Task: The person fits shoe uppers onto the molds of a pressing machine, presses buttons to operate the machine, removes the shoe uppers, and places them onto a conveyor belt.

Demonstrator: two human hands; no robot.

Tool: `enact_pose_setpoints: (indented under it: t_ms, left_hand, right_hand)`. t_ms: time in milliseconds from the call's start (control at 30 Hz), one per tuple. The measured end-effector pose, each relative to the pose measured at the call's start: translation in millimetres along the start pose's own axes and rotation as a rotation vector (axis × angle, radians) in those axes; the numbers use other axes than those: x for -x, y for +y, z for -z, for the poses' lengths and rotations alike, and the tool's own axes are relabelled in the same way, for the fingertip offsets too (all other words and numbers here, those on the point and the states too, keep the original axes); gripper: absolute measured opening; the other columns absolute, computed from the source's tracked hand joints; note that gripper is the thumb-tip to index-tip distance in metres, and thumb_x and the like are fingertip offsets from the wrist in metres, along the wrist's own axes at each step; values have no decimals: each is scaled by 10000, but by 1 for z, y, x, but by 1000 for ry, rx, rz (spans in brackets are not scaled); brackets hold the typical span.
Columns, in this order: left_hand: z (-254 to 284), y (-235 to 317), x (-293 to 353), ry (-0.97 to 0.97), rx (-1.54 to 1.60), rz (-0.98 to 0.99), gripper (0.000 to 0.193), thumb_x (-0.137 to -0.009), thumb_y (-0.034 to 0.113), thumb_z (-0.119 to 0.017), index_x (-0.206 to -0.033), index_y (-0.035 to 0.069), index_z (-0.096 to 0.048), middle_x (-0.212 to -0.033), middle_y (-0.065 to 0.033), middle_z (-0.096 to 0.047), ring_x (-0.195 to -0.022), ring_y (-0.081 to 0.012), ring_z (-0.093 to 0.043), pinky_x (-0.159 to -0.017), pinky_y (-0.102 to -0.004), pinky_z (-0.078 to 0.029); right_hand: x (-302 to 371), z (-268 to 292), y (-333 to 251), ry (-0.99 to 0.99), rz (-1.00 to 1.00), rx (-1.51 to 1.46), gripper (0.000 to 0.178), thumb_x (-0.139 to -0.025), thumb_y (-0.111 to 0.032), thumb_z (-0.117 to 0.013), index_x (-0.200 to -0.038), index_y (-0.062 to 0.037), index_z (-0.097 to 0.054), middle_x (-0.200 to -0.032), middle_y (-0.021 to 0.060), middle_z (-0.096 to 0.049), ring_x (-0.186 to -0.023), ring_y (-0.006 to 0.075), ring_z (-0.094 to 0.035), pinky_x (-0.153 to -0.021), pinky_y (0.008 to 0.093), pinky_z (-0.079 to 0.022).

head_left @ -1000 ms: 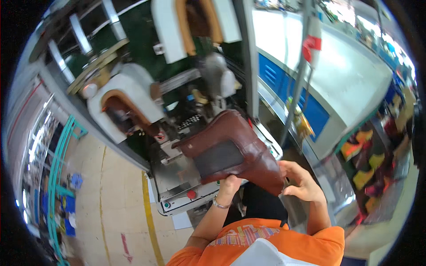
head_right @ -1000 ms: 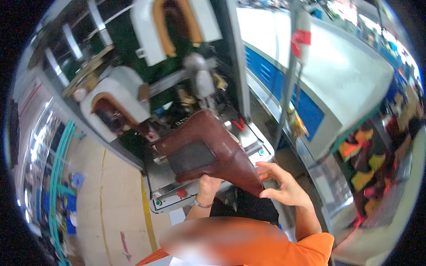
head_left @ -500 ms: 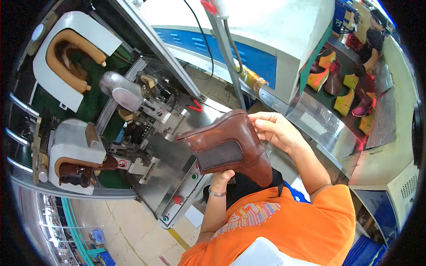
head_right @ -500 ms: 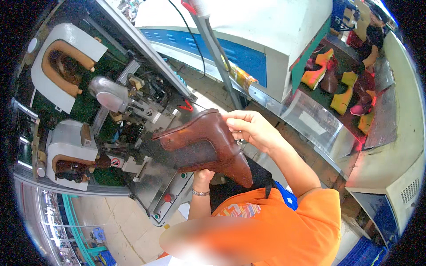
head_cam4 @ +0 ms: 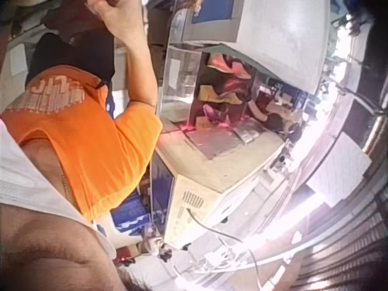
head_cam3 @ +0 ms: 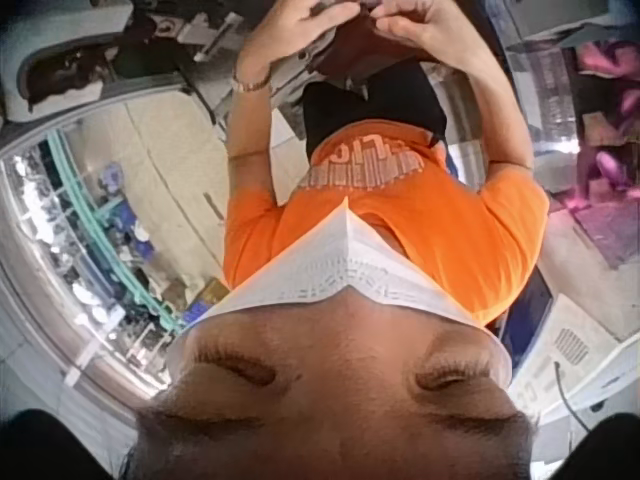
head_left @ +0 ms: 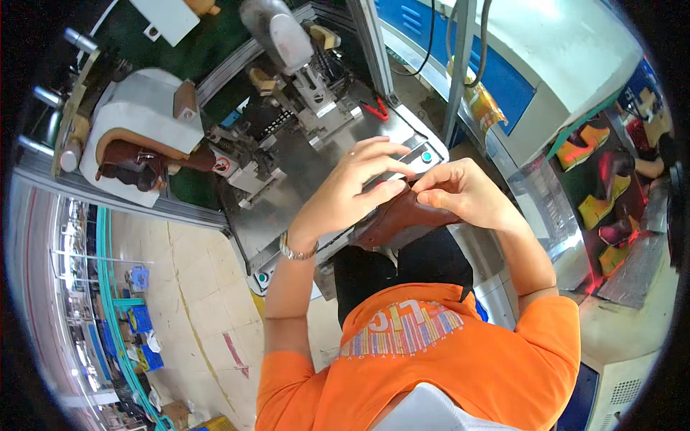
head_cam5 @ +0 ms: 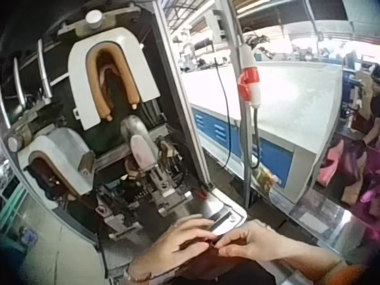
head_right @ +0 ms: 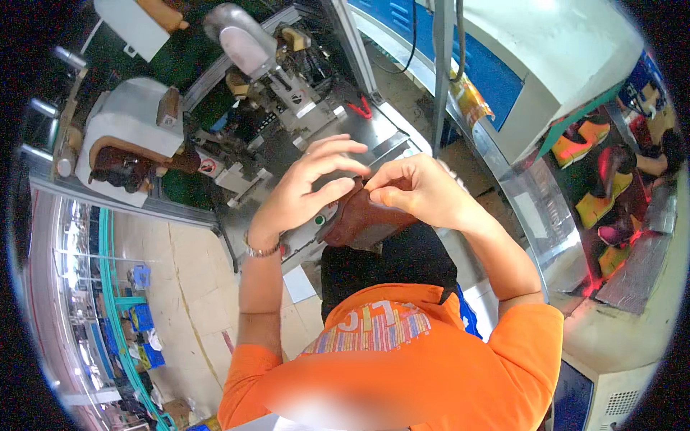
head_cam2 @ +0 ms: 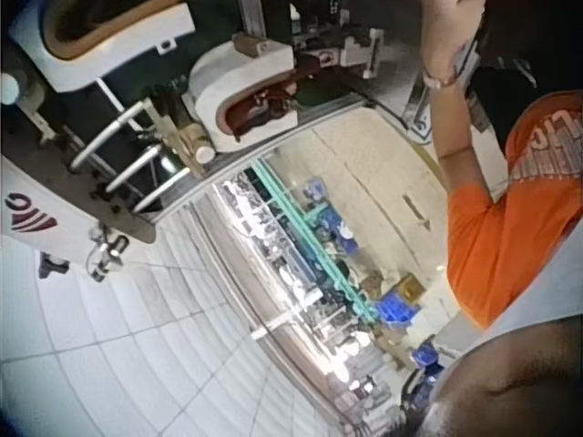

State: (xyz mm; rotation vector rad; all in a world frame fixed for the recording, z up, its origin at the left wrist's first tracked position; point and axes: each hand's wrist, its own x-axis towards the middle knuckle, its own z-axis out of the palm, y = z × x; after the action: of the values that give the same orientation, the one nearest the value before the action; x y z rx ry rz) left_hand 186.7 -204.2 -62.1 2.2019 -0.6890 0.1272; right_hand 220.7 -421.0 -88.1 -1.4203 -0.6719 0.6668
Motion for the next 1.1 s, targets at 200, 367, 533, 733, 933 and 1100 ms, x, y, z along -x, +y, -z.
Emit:
enact_pose_setpoints:
  t_ms: [200, 367, 533, 733, 933, 1100]
  left_hand:
    - [15, -11, -16, -361, 91, -100, 130, -749, 149, -632, -759, 49, -549, -960, -57, -554, -1019, -220, -465, -902, -334, -337]
    - [6, -18, -7, -531, 373, 24, 138, -778, 150, -555, -733, 40, -485, -813, -30, -479, -826, -167, -434, -795, -303, -346]
    - [-1, -18, 7, -439, 465, 44, 135, -808, 151, -497, -749, 38, -452, -817, -20, -456, -787, -133, -406, -758, -272, -337]
    - [-6, -22, 14, -369, 737, 254, 153, -804, 192, -490, -750, 54, -450, -863, -10, -455, -871, -146, -427, -811, -267, -329]
    - [-18, -22, -7, -146, 1161, 294, 131, -752, 200, -467, -738, 76, -425, -860, -42, -457, -1016, -190, -433, -933, -327, -338]
    - [-41, -56, -6, -162, 1113, 381, 178, -828, 241, -488, -861, 66, -491, -1052, -70, -512, -1111, -185, -431, -943, -332, -323]
  right_hand:
    - [-4, -12, -11, -77, -19, 32, 82, -793, -28, -588, -849, 26, -612, -773, 25, -623, -727, 63, -550, -671, 213, -451]
    - [-3, -13, -7, -81, 6, 47, 74, -794, -36, -588, -844, 15, -609, -768, 21, -618, -741, 66, -546, -682, 216, -447]
    - [-5, -14, 2, -108, 58, 115, 76, -803, -45, -578, -842, 11, -612, -749, 7, -608, -731, 68, -541, -684, 216, -441]
    - [-7, 8, 18, -301, 10, -104, 296, -830, -138, -600, -1084, -3, -530, -990, 45, -584, -905, 97, -518, -818, 257, -413]
    - [48, 51, 71, -316, -130, 91, 361, -719, -77, -697, -1048, 7, -573, -984, 43, -609, -943, 115, -513, -861, 285, -408]
    - [126, 43, 34, -31, -92, 30, 119, -795, -49, -616, -802, 20, -520, -700, -10, -484, -722, 62, -448, -665, 238, -404]
